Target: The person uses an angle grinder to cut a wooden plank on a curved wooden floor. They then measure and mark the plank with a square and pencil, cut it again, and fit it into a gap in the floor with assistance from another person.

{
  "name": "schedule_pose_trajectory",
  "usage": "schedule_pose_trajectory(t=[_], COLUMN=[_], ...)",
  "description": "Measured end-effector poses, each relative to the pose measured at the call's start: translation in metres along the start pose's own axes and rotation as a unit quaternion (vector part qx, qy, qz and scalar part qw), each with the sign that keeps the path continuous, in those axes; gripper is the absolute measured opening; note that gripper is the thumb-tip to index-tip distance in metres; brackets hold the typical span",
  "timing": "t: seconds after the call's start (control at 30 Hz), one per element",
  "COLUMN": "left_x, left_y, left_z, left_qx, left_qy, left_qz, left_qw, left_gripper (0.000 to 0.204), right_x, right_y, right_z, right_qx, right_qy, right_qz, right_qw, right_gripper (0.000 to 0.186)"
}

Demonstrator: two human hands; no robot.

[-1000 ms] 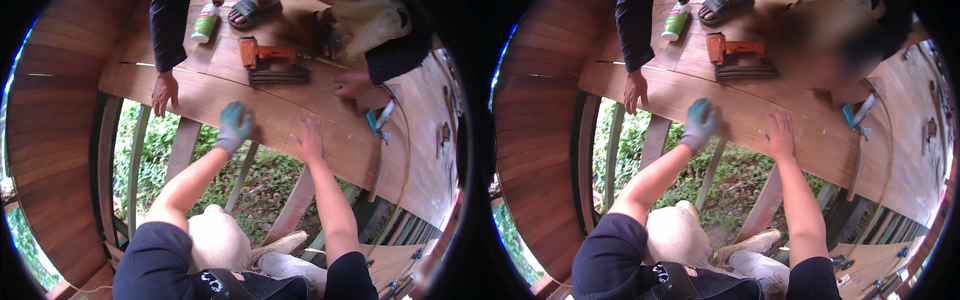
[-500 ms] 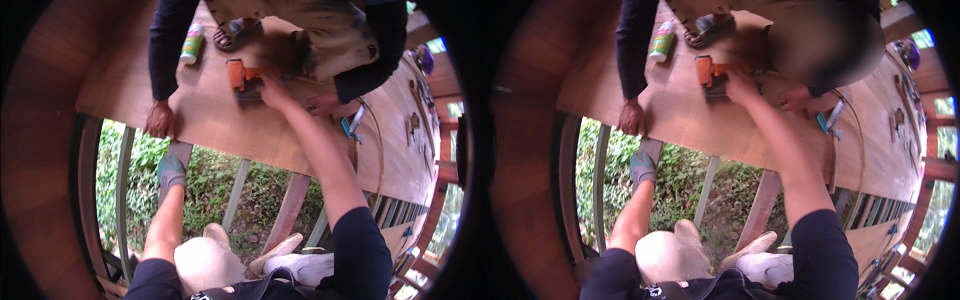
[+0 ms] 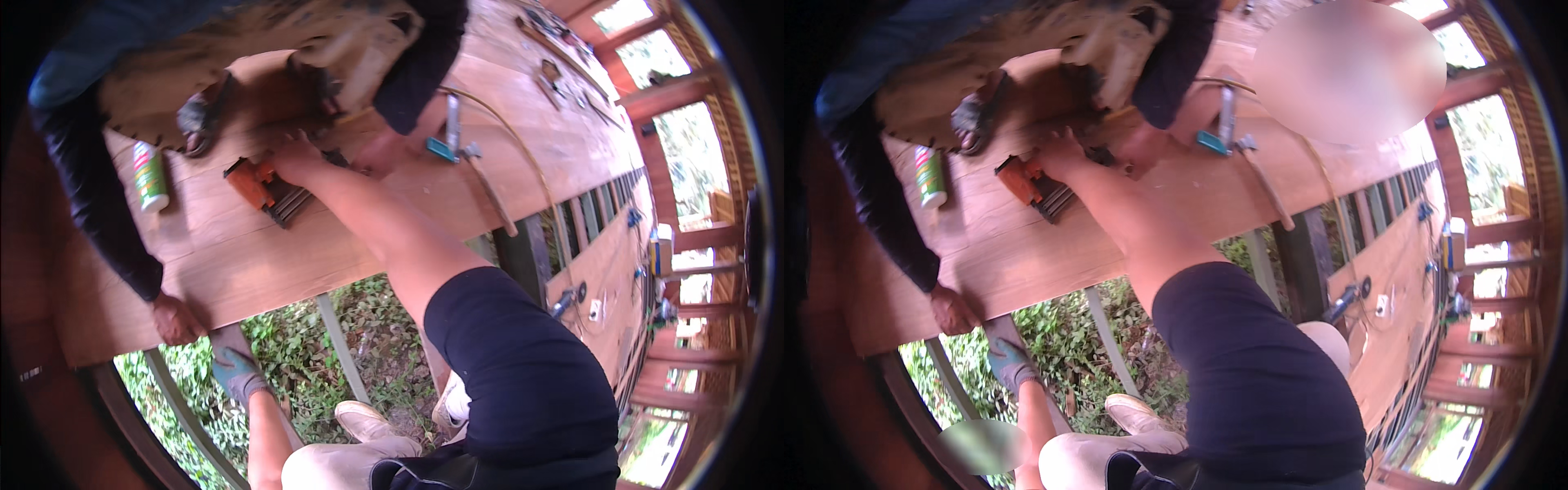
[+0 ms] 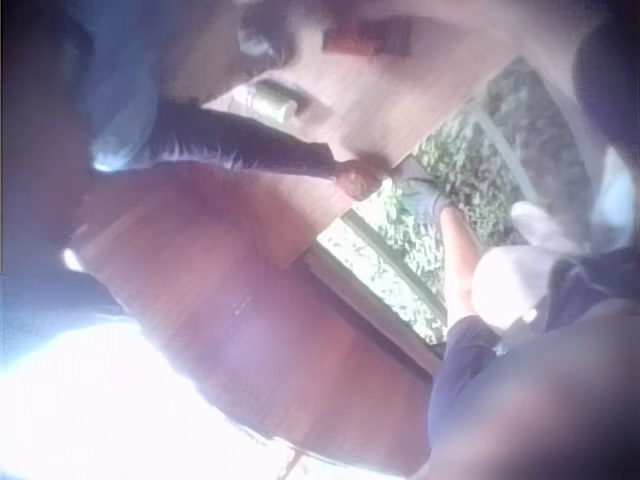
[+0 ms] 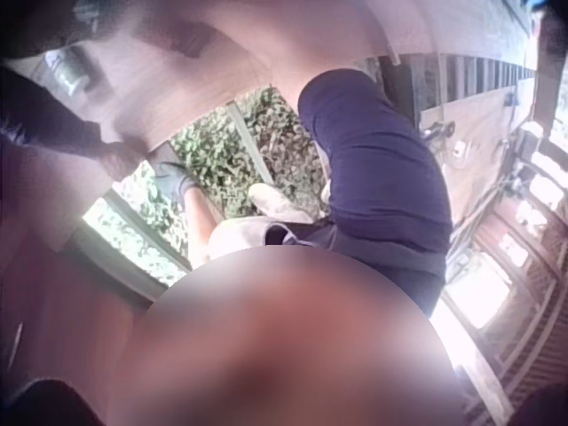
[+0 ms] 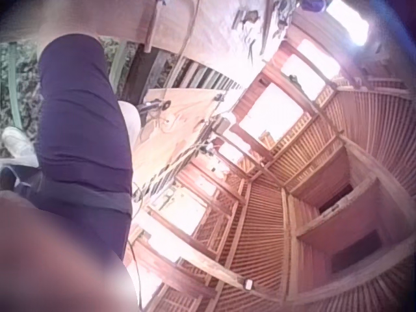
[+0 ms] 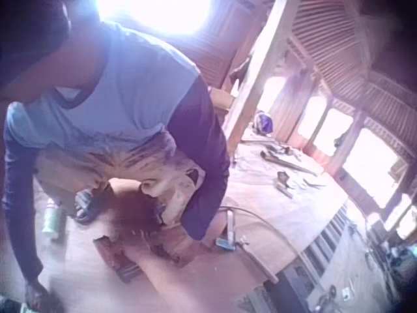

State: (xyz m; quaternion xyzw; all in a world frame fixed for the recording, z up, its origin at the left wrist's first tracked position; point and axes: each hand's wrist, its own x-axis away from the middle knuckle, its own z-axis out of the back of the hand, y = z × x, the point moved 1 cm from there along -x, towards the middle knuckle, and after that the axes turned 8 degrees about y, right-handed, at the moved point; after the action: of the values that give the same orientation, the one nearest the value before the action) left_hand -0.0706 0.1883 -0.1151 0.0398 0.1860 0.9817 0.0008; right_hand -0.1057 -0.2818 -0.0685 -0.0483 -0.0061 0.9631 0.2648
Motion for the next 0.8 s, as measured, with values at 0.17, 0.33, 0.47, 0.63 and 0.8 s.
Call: schedule_pose_trajectory(t=[0.17,0.33,0.47,0.63,0.8], left_x=[-0.003,-0.007,-0.013,-0.009,-0.033], left_y=[-0.012,-0.017,-0.022,-0.023,-0.039], left_z=[-0.012,-0.023,-0.032,-0.018,-0.027], left_qx=[-0.014,0.007,-0.185,0.012,0.112], left_qy=[0.009,0.0,-0.07,0.015,0.025], left_qz=[-0.014,-0.007,-0.188,-0.076,0.05], left_qw=[1.0,1.0,0.962,0.997,0.992], left_gripper=[0.073,0.072,0.039,0.049,0.05], right_x=[0.05,0.07,0.076,0.192,0.29], right_y=[0.074,0.111,0.125,0.068,0.077], right_z=[0.013,0.008,0.021,0.051,0.03], right_qx=[0.183,0.114,-0.134,-0.168,-0.089], right_qy=[0.02,0.045,-0.063,0.15,0.013], right_qz=[0.003,-0.211,-0.417,-0.079,-0.129], right_qw=[0.983,0.97,0.897,0.971,0.988], right_gripper=[0.03,0.031,0.031,0.053,0.068])
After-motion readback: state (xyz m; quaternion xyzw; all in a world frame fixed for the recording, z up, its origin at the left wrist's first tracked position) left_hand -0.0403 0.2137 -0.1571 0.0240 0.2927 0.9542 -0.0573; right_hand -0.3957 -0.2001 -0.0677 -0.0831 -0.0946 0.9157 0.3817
